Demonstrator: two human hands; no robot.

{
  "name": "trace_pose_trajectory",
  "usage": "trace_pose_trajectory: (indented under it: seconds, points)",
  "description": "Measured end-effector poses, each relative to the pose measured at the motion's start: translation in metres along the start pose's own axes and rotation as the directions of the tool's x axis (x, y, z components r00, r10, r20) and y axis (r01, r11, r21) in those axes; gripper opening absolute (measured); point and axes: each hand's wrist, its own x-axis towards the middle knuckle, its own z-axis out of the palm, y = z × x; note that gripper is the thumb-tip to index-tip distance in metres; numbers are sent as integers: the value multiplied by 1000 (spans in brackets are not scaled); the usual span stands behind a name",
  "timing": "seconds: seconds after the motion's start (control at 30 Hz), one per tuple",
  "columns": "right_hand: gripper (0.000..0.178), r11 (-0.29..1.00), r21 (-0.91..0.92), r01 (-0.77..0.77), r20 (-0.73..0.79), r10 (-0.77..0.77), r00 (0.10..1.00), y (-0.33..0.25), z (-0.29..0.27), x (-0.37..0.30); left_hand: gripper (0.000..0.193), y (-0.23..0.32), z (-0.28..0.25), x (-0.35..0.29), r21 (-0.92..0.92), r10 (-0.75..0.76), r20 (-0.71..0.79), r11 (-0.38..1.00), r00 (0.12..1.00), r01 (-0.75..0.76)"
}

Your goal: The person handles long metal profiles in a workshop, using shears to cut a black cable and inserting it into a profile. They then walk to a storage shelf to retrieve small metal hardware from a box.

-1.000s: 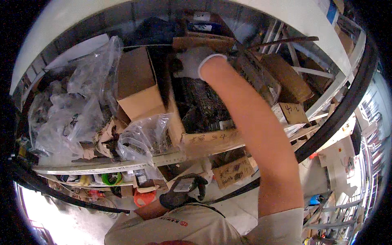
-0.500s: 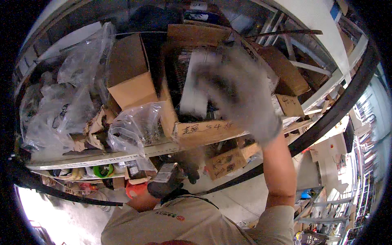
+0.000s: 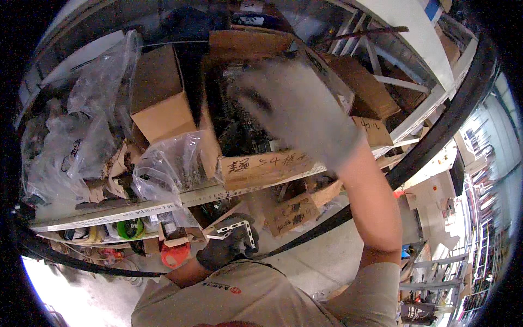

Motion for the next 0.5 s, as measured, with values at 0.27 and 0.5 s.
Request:
trace_pose_trajectory:
  seconds: [0.27,0.5]
  points:
    - [37,981,-170,-96,508,171,844,65,68,41,42,-6,-8,-6,72,7,54,997,999,-11]
    - [55,987,-92,-133,586,162,794,82,77,48,38,-9,-10,-6,41,5,15,999,1000,-5]
